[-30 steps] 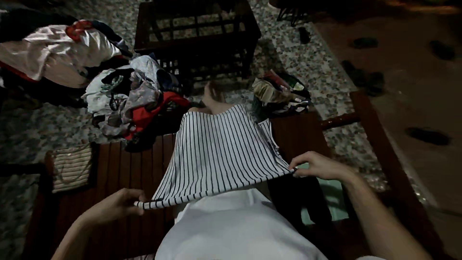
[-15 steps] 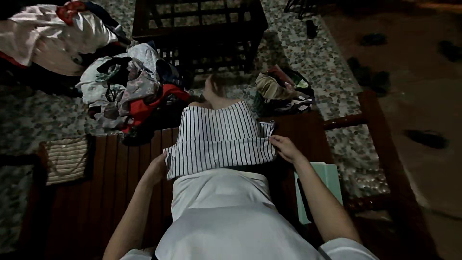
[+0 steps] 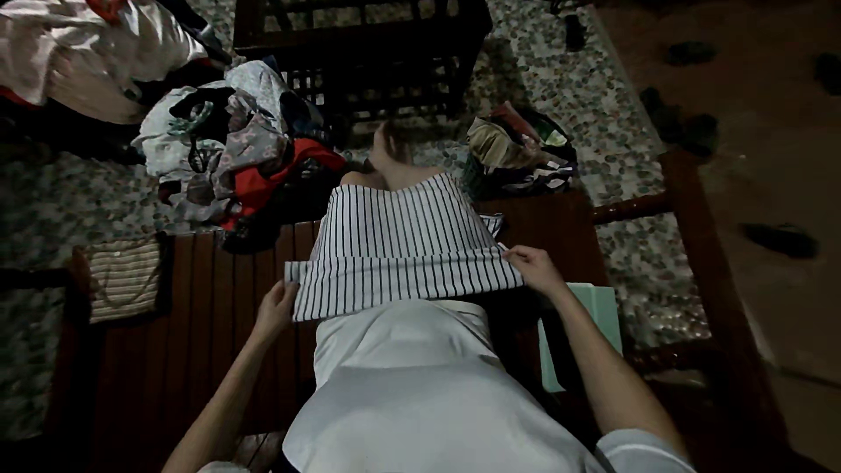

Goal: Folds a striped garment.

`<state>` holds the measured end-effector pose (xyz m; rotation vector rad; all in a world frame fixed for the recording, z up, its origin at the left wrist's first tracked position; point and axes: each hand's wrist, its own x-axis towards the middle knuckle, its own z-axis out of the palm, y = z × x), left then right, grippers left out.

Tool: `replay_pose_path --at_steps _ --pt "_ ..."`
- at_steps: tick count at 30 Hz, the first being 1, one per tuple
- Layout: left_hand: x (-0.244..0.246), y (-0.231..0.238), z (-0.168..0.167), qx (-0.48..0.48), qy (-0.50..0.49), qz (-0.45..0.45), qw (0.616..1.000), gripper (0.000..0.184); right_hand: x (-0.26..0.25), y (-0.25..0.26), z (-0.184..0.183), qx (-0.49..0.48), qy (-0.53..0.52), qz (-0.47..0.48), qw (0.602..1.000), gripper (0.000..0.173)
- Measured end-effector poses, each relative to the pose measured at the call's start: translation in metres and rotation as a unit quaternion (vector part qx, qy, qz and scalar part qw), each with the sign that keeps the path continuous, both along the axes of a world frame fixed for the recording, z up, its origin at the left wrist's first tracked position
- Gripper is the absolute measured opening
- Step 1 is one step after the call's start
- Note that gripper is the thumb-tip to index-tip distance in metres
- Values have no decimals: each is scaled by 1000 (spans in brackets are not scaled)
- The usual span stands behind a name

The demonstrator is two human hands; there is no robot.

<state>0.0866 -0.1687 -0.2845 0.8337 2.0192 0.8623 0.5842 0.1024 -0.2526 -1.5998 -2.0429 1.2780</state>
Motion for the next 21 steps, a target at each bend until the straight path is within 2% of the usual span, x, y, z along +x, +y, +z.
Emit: replay_pose_path --at_steps 2,3,6,8,10,13,17,21 --pt "1 2 -16 -51 -25 -52 997 39 -4 2 -18 -49 -28 28 998 30" --pt "2 6 -20 -47 -27 -58 997 41 -10 3 -22 -63 -27 35 997 31" --pt "3 26 -17 52 -18 -58 997 50 -33 2 -20 -50 34 14 998 33" --pt "-3 41 -15 112 12 -103 988 52 -45 3 -19 -15 69 8 997 28" --pt "-9 54 -11 133 53 -165 976 47 -46 7 -17 7 72 34 997 23" --pt "-20 62 1 121 80 -223 964 36 -42 7 -3 13 58 45 997 14" --pt "-32 65 21 128 92 -237 959 29 -43 8 17 53 86 21 995 12" --pt "-45 75 10 43 114 -274 954 33 -49 28 9 40 0 72 997 16"
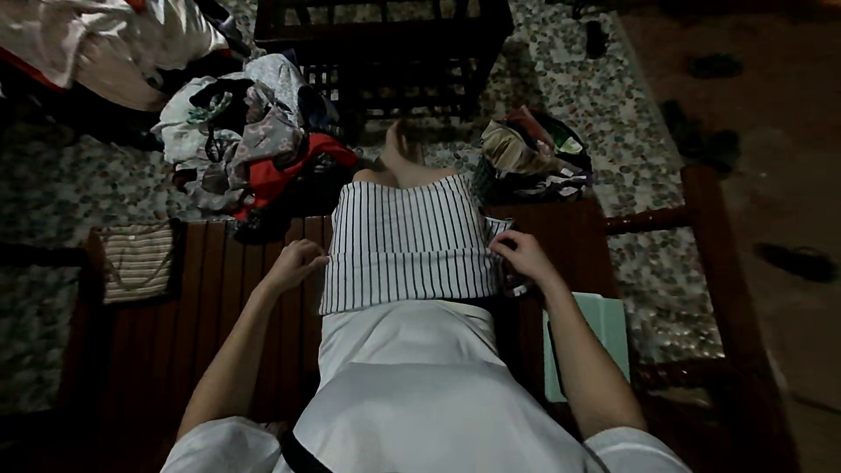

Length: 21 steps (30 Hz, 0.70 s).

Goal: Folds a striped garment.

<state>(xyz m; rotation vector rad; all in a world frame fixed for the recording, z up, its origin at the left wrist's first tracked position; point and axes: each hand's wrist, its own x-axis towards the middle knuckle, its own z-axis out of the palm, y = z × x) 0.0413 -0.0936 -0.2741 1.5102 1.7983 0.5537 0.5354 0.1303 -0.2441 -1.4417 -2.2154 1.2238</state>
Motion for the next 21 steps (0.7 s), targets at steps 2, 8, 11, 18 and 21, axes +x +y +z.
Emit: replay_pose_path --at_steps 2,8,11,18,21 --pt "0 19 14 -65 -1 20 998 38 -10 21 -3 2 -34 8 999 23" --pt "-2 124 10 85 101 21 991 49 -85 103 -6 50 6 -48 998 37" --pt "1 161 2 64 137 -28 988 50 -116 129 -10 50 -34 30 998 49" --pt "-2 109 69 165 349 -66 920 20 -79 98 38 317 -138 87 934 22" --pt "18 39 92 236 380 -64 892 18 -39 38 52 431 -100 92 892 19"
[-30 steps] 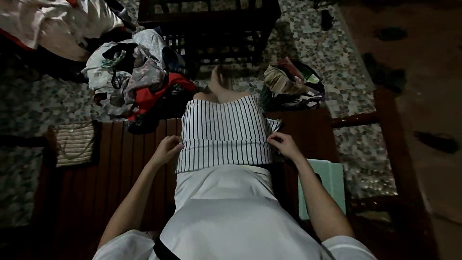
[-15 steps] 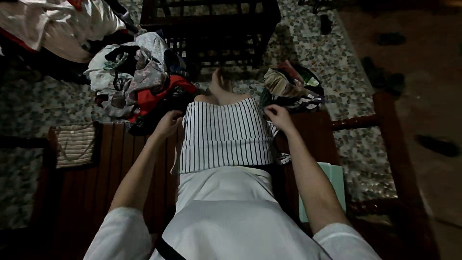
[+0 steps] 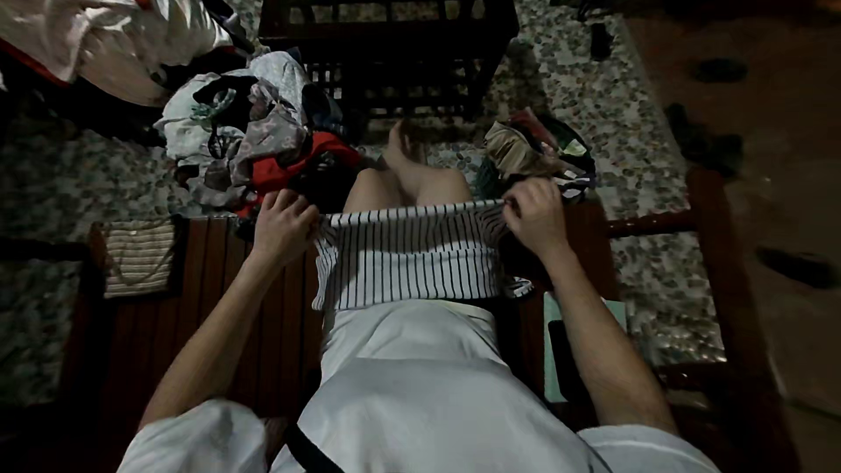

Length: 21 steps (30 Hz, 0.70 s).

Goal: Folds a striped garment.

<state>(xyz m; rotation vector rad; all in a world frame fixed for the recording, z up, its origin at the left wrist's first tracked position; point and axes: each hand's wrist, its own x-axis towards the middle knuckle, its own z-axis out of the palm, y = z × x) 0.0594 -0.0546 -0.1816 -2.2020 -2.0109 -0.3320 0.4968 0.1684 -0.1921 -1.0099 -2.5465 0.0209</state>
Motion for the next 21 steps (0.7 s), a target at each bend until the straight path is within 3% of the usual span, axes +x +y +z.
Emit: replay_pose_path --at_steps 3,7,11,13,15,18,21 --pt "17 -63 -16 -25 -18 -11 999 20 31 -63 -17 -8 -1 14 1000 15" --pt "24 -97 -57 -136 -96 17 986 22 44 -98 -68 -97 1 -7 995 15" --pt "18 -103 -55 -188 -167 50 967 19 42 -102 -54 -157 -9 -56 986 17" --pt "14 -107 -63 -325 -233 64 914 25 45 -98 -42 -287 -122 -83 946 25" --pt "12 -105 -78 -388 -359 117 841 29 46 -78 -34 -403 -190 -107 889 30" --pt "25 -99 -97 -351 -568 281 690 59 52 -41 -49 -380 -105 -158 905 28" --pt "39 -88 -106 -336 -603 333 643 63 49 -1 -82 -343 18 -241 908 33"
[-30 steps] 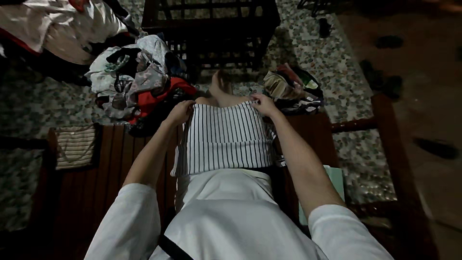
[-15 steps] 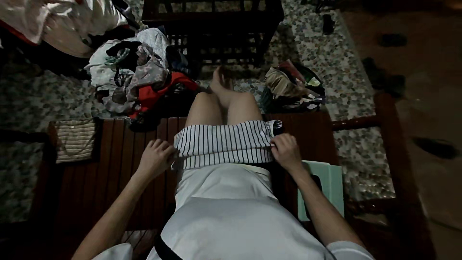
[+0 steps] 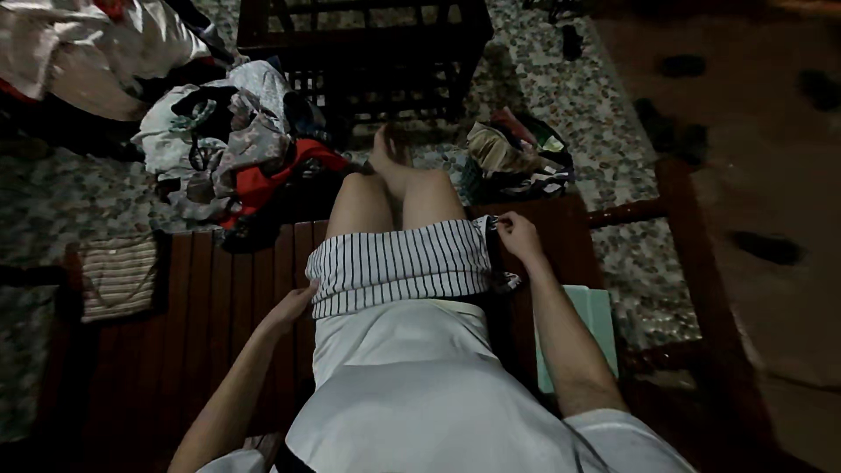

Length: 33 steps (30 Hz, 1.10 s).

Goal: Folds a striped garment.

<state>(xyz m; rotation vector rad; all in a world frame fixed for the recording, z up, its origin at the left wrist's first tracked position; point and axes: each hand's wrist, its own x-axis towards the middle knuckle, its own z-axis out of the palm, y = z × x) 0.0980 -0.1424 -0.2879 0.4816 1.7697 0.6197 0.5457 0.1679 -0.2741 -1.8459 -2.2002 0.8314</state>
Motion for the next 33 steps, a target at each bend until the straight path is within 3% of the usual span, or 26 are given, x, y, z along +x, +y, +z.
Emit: replay_pose_path --at_steps 4,6,9,13,16,19,22,25,28,32,33 --pt "-16 2 -5 54 -146 82 984 33 -19 33 -34 -26 -35 -54 998 52" --pt "-23 -6 11 97 -219 148 959 26 -24 33 -38 -15 -51 -65 996 43" --pt "-39 -18 52 172 -188 251 934 21 -15 25 -22 37 -22 -91 995 30" --pt "-74 -38 85 257 -92 294 916 18 -3 -3 6 141 26 -147 979 35" --pt "-103 -53 91 334 -111 301 886 20 -10 -31 15 154 23 -96 983 39" --pt "-106 -58 119 367 -83 372 848 23 -27 -51 10 177 33 -39 983 33" --pt "-133 -80 119 390 -66 384 834 24 -42 -61 4 156 81 -17 984 29" --pt "-172 -103 108 393 -57 323 859 26 -49 -61 6 47 175 -32 983 26" --pt "-197 -115 102 382 -64 332 860 24 -46 -56 20 -139 349 -109 920 27" --pt "-210 -113 88 389 -72 326 859 21 -35 -41 20 -300 610 -183 710 28" --pt "-205 -110 89 390 -80 334 854 20 -34 -38 20 -303 623 -190 696 31"
